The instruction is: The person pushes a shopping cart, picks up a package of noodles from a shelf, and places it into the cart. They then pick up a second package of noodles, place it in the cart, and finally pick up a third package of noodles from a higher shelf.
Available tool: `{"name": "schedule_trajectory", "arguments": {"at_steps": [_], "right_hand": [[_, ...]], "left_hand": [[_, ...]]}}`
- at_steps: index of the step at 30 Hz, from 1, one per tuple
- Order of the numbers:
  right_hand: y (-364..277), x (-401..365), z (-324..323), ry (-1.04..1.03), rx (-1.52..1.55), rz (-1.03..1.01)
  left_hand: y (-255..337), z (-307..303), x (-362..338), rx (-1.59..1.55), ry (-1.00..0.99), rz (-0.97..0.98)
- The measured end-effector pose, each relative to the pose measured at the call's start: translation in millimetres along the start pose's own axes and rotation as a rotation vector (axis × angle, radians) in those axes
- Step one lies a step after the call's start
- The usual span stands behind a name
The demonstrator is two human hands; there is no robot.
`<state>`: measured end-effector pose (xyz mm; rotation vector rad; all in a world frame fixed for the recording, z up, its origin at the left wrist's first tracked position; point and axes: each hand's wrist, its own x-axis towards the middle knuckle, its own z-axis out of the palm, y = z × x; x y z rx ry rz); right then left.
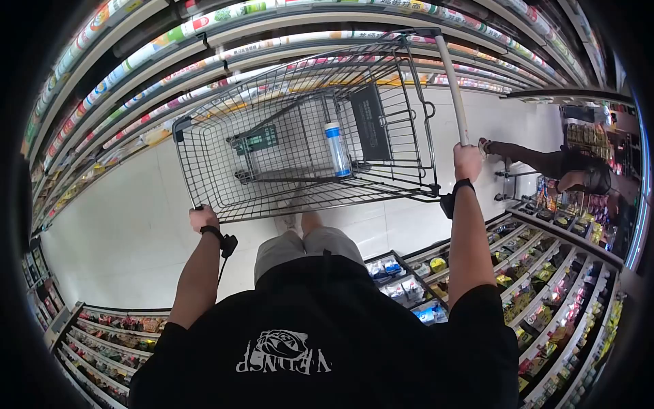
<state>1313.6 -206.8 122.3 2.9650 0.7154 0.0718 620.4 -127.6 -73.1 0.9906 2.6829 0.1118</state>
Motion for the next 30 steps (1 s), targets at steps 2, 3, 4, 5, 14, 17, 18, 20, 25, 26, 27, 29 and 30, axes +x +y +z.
{"name": "schedule_trajectory", "arguments": {"at_steps": [2, 3, 4, 5, 14, 17, 18, 20, 25, 26, 27, 29, 30], "right_hand": [[-2.9, -7.0, -6.0, 0.017, -0.014, -0.008], [-5.4, -8.5, -5.9, 0.028, -0.017, -0.01], [-3.3, -7.9, -3.1, 0.035, 0.004, -0.01], [-0.5, -9.2, -1.0, 0.021, 0.007, -0.012], [43.2, 9.3, 17.8, -0.364, 0.408, -0.036], [56.6, 14.8, 29.0, -0.617, 0.715, 0.067], [47.7, 5.3, 18.3, -0.61, 0.753, 0.116], [47.8, 2.4, 16.8, -0.65, 0.762, 0.122], [46.1, 2.2, 14.7, -0.623, 0.711, 0.147], [45.1, 2.1, 13.0, -0.629, 0.714, 0.164], [46.2, 2.5, 15.6, -0.627, 0.711, 0.181], [42.6, 3.2, 15.7, -0.624, 0.654, 0.251], [40.8, 3.1, 14.3, -0.614, 0.663, 0.264]], "left_hand": [[6.6, -12.9, -7.2, -0.009, -0.01, 0.005], [6.9, -13.7, -4.6, -0.022, -0.009, 0.017], [7.4, -14.5, -5.2, -0.035, -0.02, 0.019], [7.6, -18.0, -5.4, -0.026, -0.025, 0.021], [42.5, -10.1, 2.4, 0.192, 0.074, 0.121], [121.5, 1.3, -26.6, 0.157, 0.005, 0.628], [160.1, 21.2, -49.3, 0.096, -0.178, 0.648], [230.8, 58.3, -87.8, 0.0, -0.859, 0.865], [265.8, 254.3, -186.9, 0.124, -1.213, 0.956], [271.0, 286.1, -208.8, 0.231, -1.135, 0.792], [258.6, 320.8, -217.3, 0.396, -0.985, 1.073], [234.5, 392.9, -244.9, 0.304, -0.736, 0.621], [236.7, 397.8, -259.8, 0.404, -0.759, 0.559]]}}
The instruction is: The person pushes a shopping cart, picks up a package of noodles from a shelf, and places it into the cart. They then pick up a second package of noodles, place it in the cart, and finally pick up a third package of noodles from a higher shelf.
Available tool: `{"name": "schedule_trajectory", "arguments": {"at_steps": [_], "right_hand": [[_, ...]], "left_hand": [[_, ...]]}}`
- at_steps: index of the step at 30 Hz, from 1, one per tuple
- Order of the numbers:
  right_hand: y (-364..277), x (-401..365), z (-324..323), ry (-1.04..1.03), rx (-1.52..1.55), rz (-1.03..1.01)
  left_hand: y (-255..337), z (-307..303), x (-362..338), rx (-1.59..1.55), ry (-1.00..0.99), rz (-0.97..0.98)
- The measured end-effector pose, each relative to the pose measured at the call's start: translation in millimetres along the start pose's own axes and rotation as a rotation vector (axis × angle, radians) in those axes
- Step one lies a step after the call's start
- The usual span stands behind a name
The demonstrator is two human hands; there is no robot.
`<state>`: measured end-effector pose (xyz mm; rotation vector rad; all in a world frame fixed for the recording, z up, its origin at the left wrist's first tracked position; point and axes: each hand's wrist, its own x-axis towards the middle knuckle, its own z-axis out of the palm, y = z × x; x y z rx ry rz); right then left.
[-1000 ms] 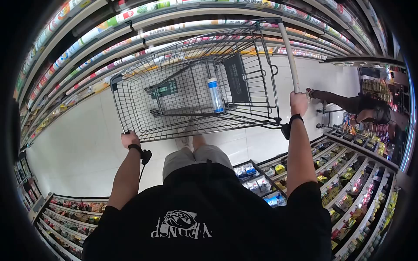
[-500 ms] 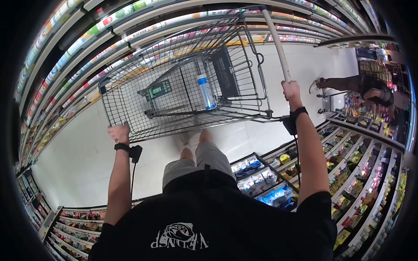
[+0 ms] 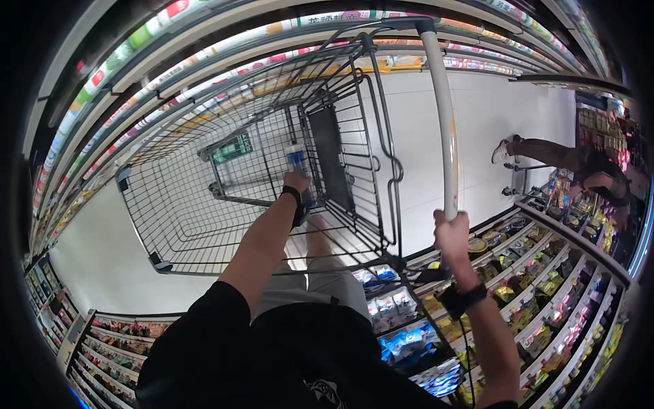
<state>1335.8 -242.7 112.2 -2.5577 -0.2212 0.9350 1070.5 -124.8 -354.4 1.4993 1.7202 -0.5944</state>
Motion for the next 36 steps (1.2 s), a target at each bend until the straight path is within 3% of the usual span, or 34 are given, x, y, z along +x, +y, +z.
{"name": "schedule_trajectory", "arguments": {"at_steps": [2, 5, 7, 9, 11, 12, 15, 16, 19, 20, 23, 27, 28, 32, 35, 36], "right_hand": [[-1.2, -1.5, -1.2, -0.058, 0.044, -0.008], [3.4, 2.8, -3.5, -0.115, 0.082, -0.036], [-0.3, 2.3, -5.0, -0.141, 0.094, -0.001], [1.5, 1.9, -4.7, -0.144, 0.127, 0.037], [0.9, 3.1, -5.1, -0.155, 0.118, 0.026], [-0.2, 2.5, -4.8, -0.157, 0.117, 0.028], [0.8, 1.6, -5.3, -0.172, 0.113, 0.023], [0.6, 2.4, -5.8, -0.182, 0.112, 0.017], [-4.6, 1.5, -8.6, -0.212, 0.1, 0.033], [-7.8, 0.2, -6.9, -0.181, 0.143, 0.081], [-5.3, 0.6, -5.1, -0.166, 0.133, 0.007], [-2.8, 0.5, -6.4, -0.177, 0.137, -0.014], [-2.9, 0.6, -7.1, -0.185, 0.137, -0.016], [-2.8, 1.4, -3.7, -0.155, 0.15, -0.011], [-3.1, 0.5, -3.3, -0.144, 0.153, -0.018], [-0.7, 2.3, -4.1, -0.15, 0.151, -0.017]], "left_hand": [[14.2, -4.4, -23.5, 0.003, -0.007, -0.109], [26.7, -15.5, -48.1, -0.148, 0.158, -0.161], [21.3, 1.6, -47.1, -0.225, 0.256, -0.174], [8.0, 13.6, -33.8, -0.208, 0.246, -0.059], [-12.6, 4.3, -22.9, -0.356, 0.101, 0.077], [-6.4, -30.5, -41.5, -0.585, -0.071, 0.092], [-7.9, -97.3, -72.0, -0.921, -0.529, 0.006], [-24.4, -93.6, -67.8, -1.079, -0.654, 0.026], [-33.0, -118.5, -81.5, -1.584, -1.089, -0.175], [-26.4, -136.4, -98.2, -1.637, -1.015, -0.176], [-27.5, -147.8, -98.9, -1.686, -1.071, 0.165], [-17.6, -186.0, -95.4, -1.578, -1.063, 0.434], [-15.9, -195.3, -103.9, -1.551, -0.939, 0.502], [-3.7, -210.1, -101.1, -1.658, -1.019, 0.376], [-1.5, -207.5, -102.9, -1.523, -0.654, 0.203], [-1.3, -206.7, -101.9, -1.413, -0.606, 0.25]]}}
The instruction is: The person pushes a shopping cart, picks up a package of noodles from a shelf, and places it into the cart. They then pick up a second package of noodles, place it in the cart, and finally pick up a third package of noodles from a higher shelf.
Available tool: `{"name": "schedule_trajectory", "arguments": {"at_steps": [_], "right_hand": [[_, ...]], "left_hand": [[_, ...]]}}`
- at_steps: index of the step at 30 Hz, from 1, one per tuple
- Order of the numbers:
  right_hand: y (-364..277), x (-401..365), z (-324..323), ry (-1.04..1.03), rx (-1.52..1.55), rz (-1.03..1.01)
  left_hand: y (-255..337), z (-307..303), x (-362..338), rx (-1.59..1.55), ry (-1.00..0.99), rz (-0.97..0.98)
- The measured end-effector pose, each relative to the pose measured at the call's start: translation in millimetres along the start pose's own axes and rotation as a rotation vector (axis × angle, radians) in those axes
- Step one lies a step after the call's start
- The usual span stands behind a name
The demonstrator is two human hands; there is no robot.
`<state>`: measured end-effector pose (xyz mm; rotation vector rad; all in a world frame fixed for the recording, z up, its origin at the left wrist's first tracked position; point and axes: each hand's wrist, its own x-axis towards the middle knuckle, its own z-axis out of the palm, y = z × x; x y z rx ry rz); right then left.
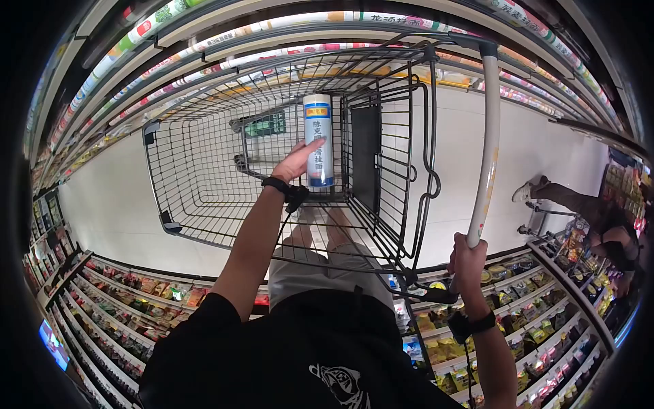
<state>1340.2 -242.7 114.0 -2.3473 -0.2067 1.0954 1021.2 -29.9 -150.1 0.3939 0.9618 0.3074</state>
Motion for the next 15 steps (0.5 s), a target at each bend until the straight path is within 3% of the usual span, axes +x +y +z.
{"name": "schedule_trajectory", "arguments": {"at_steps": [4, 7, 11, 15], "right_hand": [[-1.0, 1.1, 2.1, 0.032, -0.012, 0.003], [4.0, 3.6, -1.1, 0.018, -0.035, -0.025], [3.4, 3.1, -0.1, 0.03, 0.014, 0.025], [4.7, 3.8, -4.1, -0.012, -0.024, 0.007]], "left_hand": [[-17.7, -20.1, 16.8, 0.423, 0.079, 0.088], [-56.0, -46.8, 36.6, 0.349, 0.029, -0.036], [-96.5, -56.9, 61.1, 0.51, 0.324, -0.132], [-131.1, -77.5, 78.4, 0.492, 0.304, -0.062]]}}
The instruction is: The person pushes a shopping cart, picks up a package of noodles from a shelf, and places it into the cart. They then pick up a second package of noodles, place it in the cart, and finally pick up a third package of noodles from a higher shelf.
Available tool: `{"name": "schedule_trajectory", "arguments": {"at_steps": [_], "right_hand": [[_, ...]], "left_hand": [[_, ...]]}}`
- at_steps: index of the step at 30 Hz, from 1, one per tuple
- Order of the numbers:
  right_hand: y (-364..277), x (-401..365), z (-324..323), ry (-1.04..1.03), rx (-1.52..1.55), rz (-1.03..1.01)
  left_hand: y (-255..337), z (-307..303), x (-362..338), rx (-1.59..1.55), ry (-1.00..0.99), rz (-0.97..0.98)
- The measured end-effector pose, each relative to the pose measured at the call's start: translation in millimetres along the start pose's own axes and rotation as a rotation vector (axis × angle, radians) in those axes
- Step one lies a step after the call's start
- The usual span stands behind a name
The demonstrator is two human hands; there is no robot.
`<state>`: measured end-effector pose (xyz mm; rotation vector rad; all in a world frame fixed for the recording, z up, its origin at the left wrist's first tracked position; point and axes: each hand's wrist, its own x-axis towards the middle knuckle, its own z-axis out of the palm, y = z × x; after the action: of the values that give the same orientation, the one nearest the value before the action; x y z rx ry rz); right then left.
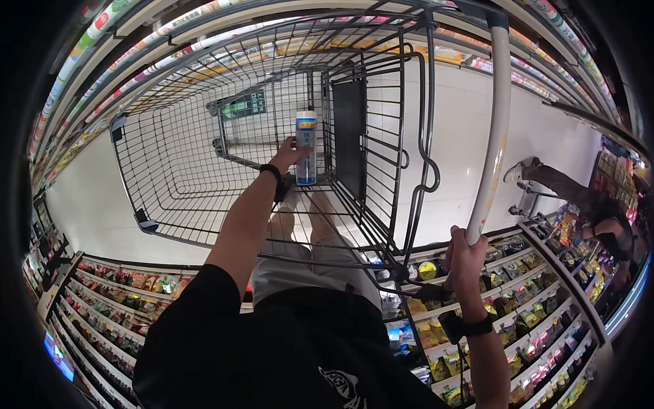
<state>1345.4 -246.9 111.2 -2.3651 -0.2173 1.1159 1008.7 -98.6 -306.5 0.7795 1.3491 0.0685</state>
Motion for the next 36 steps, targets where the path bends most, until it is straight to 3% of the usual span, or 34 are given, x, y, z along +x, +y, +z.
{"name": "schedule_trajectory", "arguments": {"at_steps": [4, 11, 16, 17, 18, 20, 21, 22, 23, 24, 26, 27, 29, 31, 33, 34, 36], "right_hand": [[1.5, 2.8, 0.7, 0.05, 0.025, 0.042], [-3.0, -3.1, 1.5, 0.019, -0.026, -0.002], [-6.3, 1.9, 1.0, -0.003, 0.007, -0.007], [-11.0, -1.1, 1.5, -0.008, 0.001, -0.021], [-12.7, -0.6, 2.0, -0.005, 0.008, -0.024], [-9.3, 4.4, 1.9, 0.002, 0.02, -0.03], [-12.0, 6.6, 2.5, 0.027, -0.024, -0.007], [-14.5, 7.0, 1.9, 0.026, -0.046, -0.017], [-18.3, 7.9, 1.6, 0.025, -0.066, -0.031], [-23.2, 9.7, 1.8, 0.026, -0.085, -0.048], [-27.8, 10.2, -0.4, 0.025, -0.108, -0.098], [-30.5, 11.2, 0.2, 0.034, -0.123, -0.128], [-28.0, 17.4, -0.5, 0.061, -0.151, -0.184], [-31.8, 19.5, 0.0, 0.12, -0.235, -0.225], [-16.0, 26.5, -4.0, 0.218, -0.345, -0.313], [3.7, 40.5, -9.5, 0.283, -0.407, -0.386], [17.8, 65.4, -17.2, 0.284, -0.418, -0.493]], "left_hand": [[-5.5, 3.5, -3.6, -0.026, -0.103, 0.036], [14.0, 23.7, -12.4, 0.149, 0.089, 0.094], [-30.5, 6.2, 8.1, 0.463, 0.196, 0.135], [-30.5, -13.8, 0.5, 0.828, -0.006, 0.35], [-37.9, -37.1, 1.0, 0.904, -0.148, 0.403], [2.9, -79.6, -57.8, 0.712, -0.255, 0.255], [25.7, -99.2, -87.0, 0.577, -0.187, 0.014], [32.3, -124.0, -114.4, 0.477, -0.07, 0.076], [37.5, -158.7, -128.8, 0.751, -0.051, 0.241], [32.6, -194.7, -143.3, 0.846, 0.097, 0.313], [44.9, -248.0, -203.8, 0.899, 0.528, 0.252], [59.5, -256.3, -245.6, 1.035, 0.894, 0.356], [73.3, -286.1, -301.2, 0.937, 1.314, 0.279], [48.5, -313.3, -328.0, 0.919, 1.487, 0.201], [-18.6, -367.2, -313.8, 0.834, 1.115, -0.086], [-70.2, -418.7, -275.2, 0.505, 0.591, -0.328], [-89.0, -366.4, -292.2, 0.008, 0.751, -0.152]]}}
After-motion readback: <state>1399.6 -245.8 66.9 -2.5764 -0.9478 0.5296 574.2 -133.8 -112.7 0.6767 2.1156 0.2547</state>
